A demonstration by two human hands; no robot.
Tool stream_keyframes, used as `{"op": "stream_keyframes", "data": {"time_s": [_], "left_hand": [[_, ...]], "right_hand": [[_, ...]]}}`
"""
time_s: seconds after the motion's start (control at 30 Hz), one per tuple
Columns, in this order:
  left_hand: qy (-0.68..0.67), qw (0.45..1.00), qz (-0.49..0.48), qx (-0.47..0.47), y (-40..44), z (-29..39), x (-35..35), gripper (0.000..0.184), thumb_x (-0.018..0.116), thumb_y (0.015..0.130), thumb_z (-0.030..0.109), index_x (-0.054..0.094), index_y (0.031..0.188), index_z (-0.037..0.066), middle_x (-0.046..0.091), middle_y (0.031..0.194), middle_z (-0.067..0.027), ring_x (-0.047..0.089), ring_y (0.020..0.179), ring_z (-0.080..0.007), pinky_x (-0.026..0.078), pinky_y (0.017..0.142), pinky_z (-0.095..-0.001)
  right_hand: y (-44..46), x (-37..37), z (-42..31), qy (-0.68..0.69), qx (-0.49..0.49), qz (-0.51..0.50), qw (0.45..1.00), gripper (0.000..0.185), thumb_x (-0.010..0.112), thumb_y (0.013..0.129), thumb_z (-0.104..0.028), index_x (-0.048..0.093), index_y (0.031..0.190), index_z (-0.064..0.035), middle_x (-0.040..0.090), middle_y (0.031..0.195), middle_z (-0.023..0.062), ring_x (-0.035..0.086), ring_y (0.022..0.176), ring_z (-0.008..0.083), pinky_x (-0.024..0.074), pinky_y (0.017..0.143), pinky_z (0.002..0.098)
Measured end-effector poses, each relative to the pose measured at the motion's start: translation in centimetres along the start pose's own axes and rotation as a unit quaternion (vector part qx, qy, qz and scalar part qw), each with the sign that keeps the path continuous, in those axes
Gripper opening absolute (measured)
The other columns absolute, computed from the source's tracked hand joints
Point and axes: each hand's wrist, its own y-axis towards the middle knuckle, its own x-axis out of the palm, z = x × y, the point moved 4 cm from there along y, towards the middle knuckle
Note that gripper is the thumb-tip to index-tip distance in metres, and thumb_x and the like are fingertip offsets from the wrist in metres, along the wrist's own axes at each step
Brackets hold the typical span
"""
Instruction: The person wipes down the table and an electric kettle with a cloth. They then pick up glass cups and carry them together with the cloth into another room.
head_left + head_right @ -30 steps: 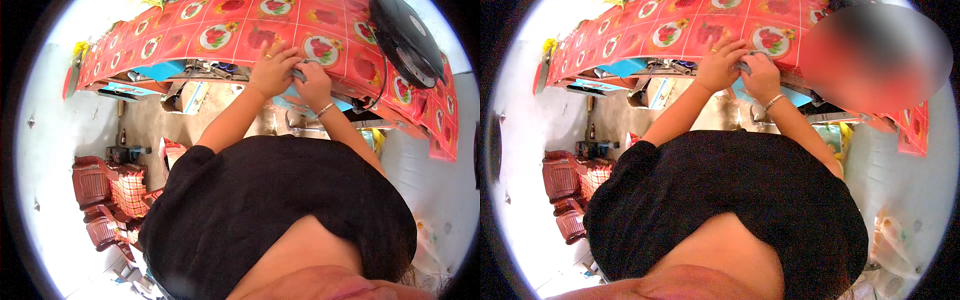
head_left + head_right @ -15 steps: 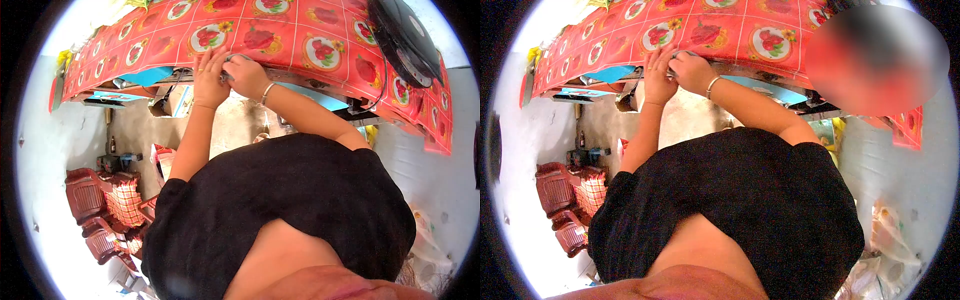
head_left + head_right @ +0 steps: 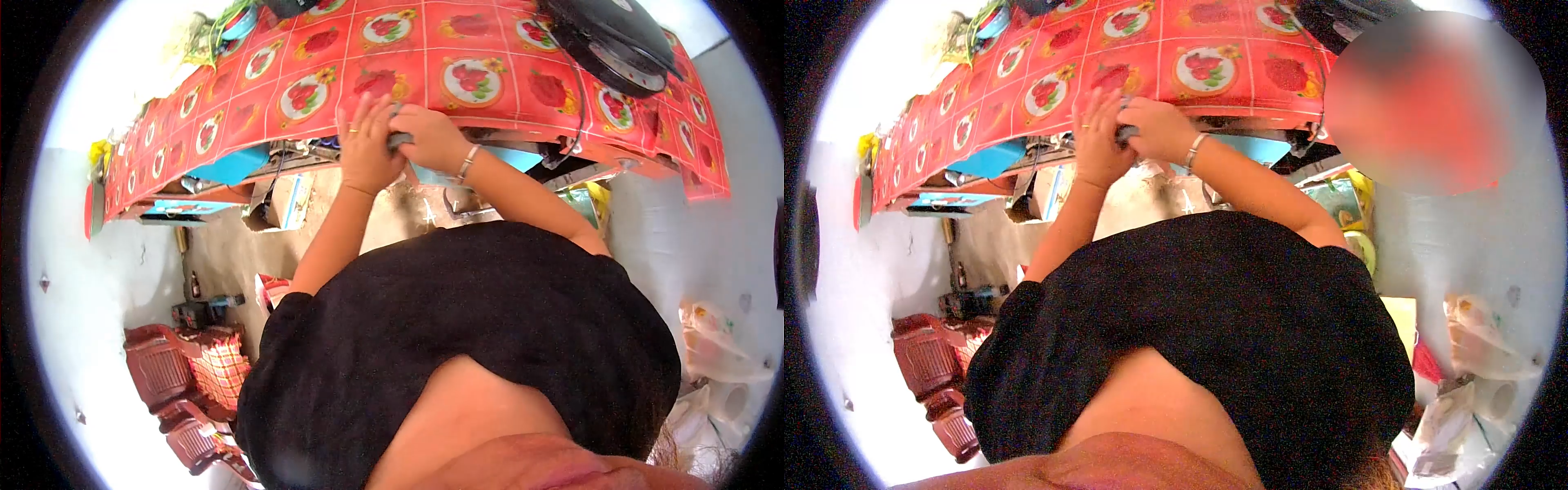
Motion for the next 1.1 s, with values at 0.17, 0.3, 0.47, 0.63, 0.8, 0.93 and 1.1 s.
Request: {"op": "stream_keyframes", "data": {"time_s": [0.17,0.3,0.47,0.63,0.8,0.93,1.1], "left_hand": [[-0.089,0.990,-0.055,0.099,3.3,7.5,4.0,0.059,0.070,0.067,0.023,0.053,0.122,0.012,0.051,0.135,-0.0054,0.040,0.133,-0.0270,0.018,0.112,-0.0530],[-0.146,0.972,-0.061,0.175,6.4,14.0,7.2,0.066,0.069,0.068,0.022,0.047,0.130,0.011,0.048,0.137,-0.0084,0.040,0.132,-0.0284,0.021,0.112,-0.0515],[-0.219,0.957,-0.079,0.176,9.0,20.8,10.7,0.070,0.067,0.071,0.020,0.041,0.135,0.011,0.044,0.141,-0.0094,0.040,0.132,-0.0293,0.025,0.110,-0.0518],[-0.208,0.964,-0.093,0.138,9.4,20.3,11.9,0.066,0.064,0.074,0.017,0.040,0.135,0.011,0.046,0.139,-0.0133,0.042,0.130,-0.0314,0.027,0.110,-0.0511],[-0.206,0.956,-0.185,0.098,10.7,16.1,9.2,0.058,0.063,0.073,0.012,0.047,0.129,0.008,0.056,0.122,-0.0177,0.051,0.117,-0.0351,0.036,0.103,-0.0484],[-0.239,0.960,-0.109,0.098,11.8,11.5,8.0,0.056,0.061,0.070,0.007,0.051,0.126,0.007,0.059,0.108,-0.0168,0.057,0.102,-0.0355,0.045,0.090,-0.0453],[-0.207,0.968,0.069,0.125,16.8,8.3,1.2,0.063,0.061,0.066,-0.002,0.053,0.126,0.016,0.059,0.108,-0.0162,0.058,0.098,-0.0363,0.050,0.082,-0.0441]], "right_hand": [[-6.2,-7.9,2.2,-0.045,0.095,0.054,0.993,0.022,0.061,0.069,-0.011,0.064,0.091,-0.0067,0.062,0.093,0.0120,0.059,0.092,0.0323,0.0497,0.080,0.0405],[-10.6,-13.8,3.7,-0.092,0.105,0.179,0.974,0.023,0.062,0.069,-0.009,0.064,0.092,-0.0058,0.061,0.092,0.0134,0.060,0.090,0.0320,0.0486,0.079,0.0408],[-14.2,-19.1,6.6,-0.157,0.161,0.260,0.939,0.023,0.063,0.070,-0.009,0.061,0.093,-0.0035,0.061,0.091,0.0149,0.058,0.088,0.0347,0.0473,0.077,0.0422],[-12.9,-18.7,6.8,-0.241,0.192,0.229,0.924,0.019,0.061,0.072,-0.009,0.059,0.090,-0.0027,0.059,0.089,0.0158,0.056,0.090,0.0370,0.0465,0.079,0.0443],[-9.3,-16.9,7.1,-0.231,0.206,0.165,0.937,0.019,0.059,0.072,-0.010,0.062,0.090,-0.0046,0.060,0.091,0.0159,0.057,0.089,0.0366,0.0469,0.080,0.0451],[-4.6,-16.4,6.2,-0.124,0.156,0.110,0.974,0.024,0.063,0.072,-0.013,0.064,0.095,-0.0074,0.061,0.097,0.0167,0.057,0.095,0.0354,0.0465,0.083,0.0435],[-0.2,-20.4,1.1,-0.217,-0.038,0.224,0.949,0.027,0.071,0.073,-0.022,0.066,0.097,-0.0121,0.061,0.104,0.0137,0.056,0.100,0.0337,0.0461,0.087,0.0404]]}}
